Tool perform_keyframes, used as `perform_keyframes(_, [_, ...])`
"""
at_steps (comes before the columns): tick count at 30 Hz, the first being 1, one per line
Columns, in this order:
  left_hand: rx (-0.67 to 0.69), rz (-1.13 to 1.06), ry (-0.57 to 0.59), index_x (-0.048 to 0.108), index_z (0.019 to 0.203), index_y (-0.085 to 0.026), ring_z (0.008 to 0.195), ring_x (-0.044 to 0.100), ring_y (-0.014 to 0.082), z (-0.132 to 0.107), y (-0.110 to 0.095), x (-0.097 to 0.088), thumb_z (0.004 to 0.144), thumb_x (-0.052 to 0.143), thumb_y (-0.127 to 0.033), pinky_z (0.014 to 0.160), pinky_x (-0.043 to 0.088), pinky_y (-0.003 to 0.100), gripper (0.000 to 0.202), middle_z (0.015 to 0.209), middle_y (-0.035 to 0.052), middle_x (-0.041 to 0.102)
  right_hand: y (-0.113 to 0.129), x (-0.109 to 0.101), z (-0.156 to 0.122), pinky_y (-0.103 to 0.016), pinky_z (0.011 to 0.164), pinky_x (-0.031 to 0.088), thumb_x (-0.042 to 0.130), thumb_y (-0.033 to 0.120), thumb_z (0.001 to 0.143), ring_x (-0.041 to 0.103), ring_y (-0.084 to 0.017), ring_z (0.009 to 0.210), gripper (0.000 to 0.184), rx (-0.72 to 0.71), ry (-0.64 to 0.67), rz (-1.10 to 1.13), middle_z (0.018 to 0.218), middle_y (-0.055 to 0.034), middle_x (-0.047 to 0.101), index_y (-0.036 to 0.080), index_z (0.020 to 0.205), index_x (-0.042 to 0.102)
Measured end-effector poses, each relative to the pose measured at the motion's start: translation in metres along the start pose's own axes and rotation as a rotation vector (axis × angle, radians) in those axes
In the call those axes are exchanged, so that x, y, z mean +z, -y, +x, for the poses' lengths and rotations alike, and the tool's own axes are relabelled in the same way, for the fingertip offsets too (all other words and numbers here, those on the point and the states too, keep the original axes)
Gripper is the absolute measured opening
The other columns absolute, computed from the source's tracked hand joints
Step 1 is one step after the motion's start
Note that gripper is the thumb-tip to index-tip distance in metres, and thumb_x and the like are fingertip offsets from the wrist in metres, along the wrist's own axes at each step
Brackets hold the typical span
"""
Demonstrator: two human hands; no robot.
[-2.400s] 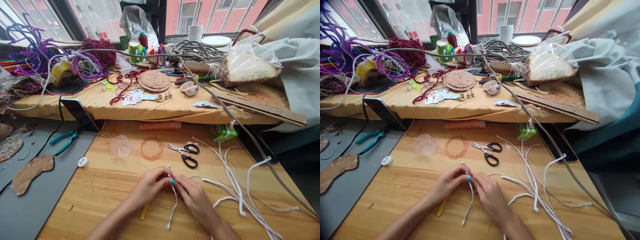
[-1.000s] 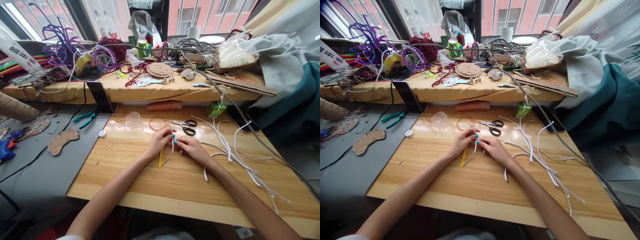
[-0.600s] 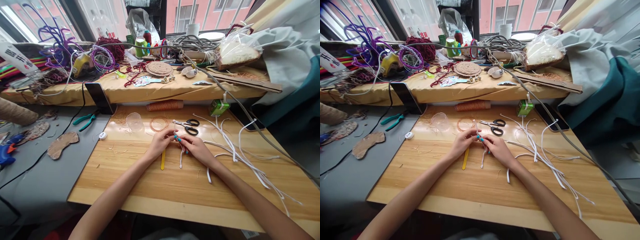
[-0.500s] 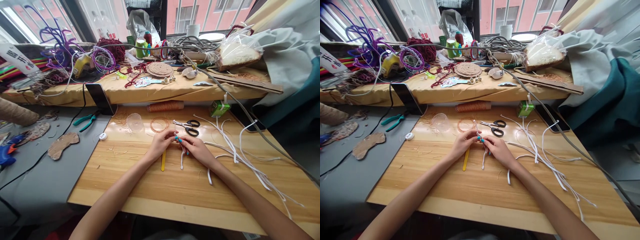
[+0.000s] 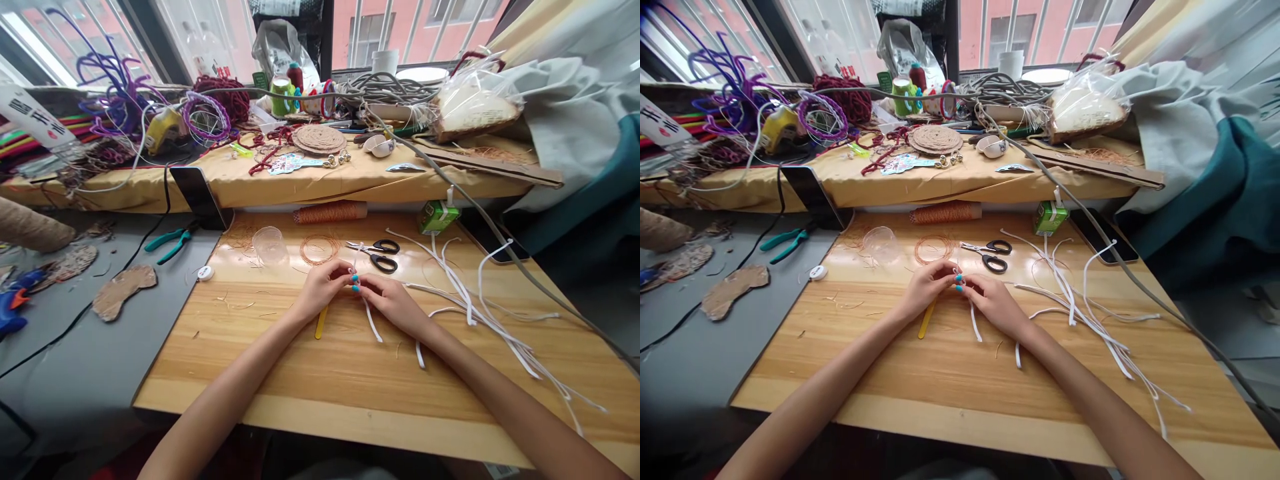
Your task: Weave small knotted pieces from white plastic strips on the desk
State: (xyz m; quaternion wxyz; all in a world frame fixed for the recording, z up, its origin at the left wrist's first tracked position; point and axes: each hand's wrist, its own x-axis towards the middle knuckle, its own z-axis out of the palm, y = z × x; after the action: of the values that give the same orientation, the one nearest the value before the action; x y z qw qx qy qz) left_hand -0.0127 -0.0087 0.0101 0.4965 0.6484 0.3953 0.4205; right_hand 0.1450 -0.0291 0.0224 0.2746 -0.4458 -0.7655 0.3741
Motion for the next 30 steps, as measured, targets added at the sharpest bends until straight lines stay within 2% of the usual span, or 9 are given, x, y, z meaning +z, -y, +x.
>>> perform_keyframes(2, [-0.002, 0.008, 0.008, 0.054, 0.08, -0.013, 0.071, 0.053, 0.011, -0.0005, 0.0008, 0.0004, 0.072, 0.053, -0.025, 0.067, 0.042, 0.021, 0.015, 0.075, 0.0019, 0.057, -0.001, 0.0014, 0.0001, -0.025, 0.07, 0.039, 0.04, 0.03, 0.082, 0.052, -0.015, 0.078, 0.021, -0.047, -0.007, -0.057, 0.086, -0.0036, 0.059, 0.018, 0.089, 0.056])
perform_keyframes(6, [-0.002, 0.027, 0.028, 0.054, 0.081, -0.013, 0.07, 0.052, 0.0105, -0.0017, 0.0007, 0.0006, 0.073, 0.052, -0.025, 0.066, 0.042, 0.02, 0.014, 0.074, 0.0013, 0.056, -0.0028, 0.0032, -0.0001, -0.026, 0.068, 0.039, 0.038, 0.025, 0.083, 0.051, -0.014, 0.075, 0.019, -0.085, -0.012, -0.134, 0.081, -0.0044, 0.059, 0.017, 0.083, 0.055])
perform_keyframes(17, [0.031, 0.152, 0.027, 0.053, 0.077, -0.014, 0.066, 0.052, 0.0093, -0.0016, -0.0011, 0.0019, 0.072, 0.052, -0.021, 0.063, 0.042, 0.019, 0.009, 0.07, -0.0004, 0.056, -0.0017, 0.003, -0.0001, -0.026, 0.066, 0.04, 0.036, 0.019, 0.082, 0.052, -0.014, 0.073, 0.019, -0.108, -0.008, -0.173, 0.078, -0.0049, 0.059, 0.016, 0.081, 0.055])
perform_keyframes(21, [0.032, 0.133, 0.037, 0.054, 0.079, -0.014, 0.068, 0.053, 0.01, -0.0014, -0.0004, 0.002, 0.073, 0.051, -0.022, 0.064, 0.042, 0.02, 0.01, 0.071, 0.0004, 0.057, -0.0018, 0.0032, 0.0004, -0.025, 0.065, 0.04, 0.035, 0.02, 0.082, 0.052, -0.014, 0.071, 0.021, -0.113, -0.013, -0.167, 0.077, -0.005, 0.059, 0.016, 0.08, 0.056])
perform_keyframes(25, [0.025, 0.11, 0.042, 0.054, 0.077, -0.014, 0.067, 0.053, 0.0101, -0.0017, -0.001, 0.0015, 0.073, 0.05, -0.022, 0.064, 0.041, 0.02, 0.01, 0.07, 0.0006, 0.057, 0.0002, 0.0019, 0.0004, -0.025, 0.065, 0.04, 0.037, 0.021, 0.082, 0.052, -0.014, 0.069, 0.021, -0.08, -0.027, -0.14, 0.074, -0.0041, 0.059, 0.016, 0.079, 0.057])
perform_keyframes(30, [0.026, 0.079, 0.044, 0.054, 0.076, -0.013, 0.067, 0.052, 0.0099, -0.0016, -0.002, 0.0006, 0.074, 0.05, -0.022, 0.064, 0.04, 0.02, 0.01, 0.069, 0.0006, 0.056, 0.0032, -0.001, -0.0011, -0.023, 0.06, 0.038, 0.041, 0.024, 0.08, 0.051, -0.012, 0.062, 0.021, 0.026, -0.021, -0.022, 0.067, -0.0016, 0.058, 0.016, 0.072, 0.059])
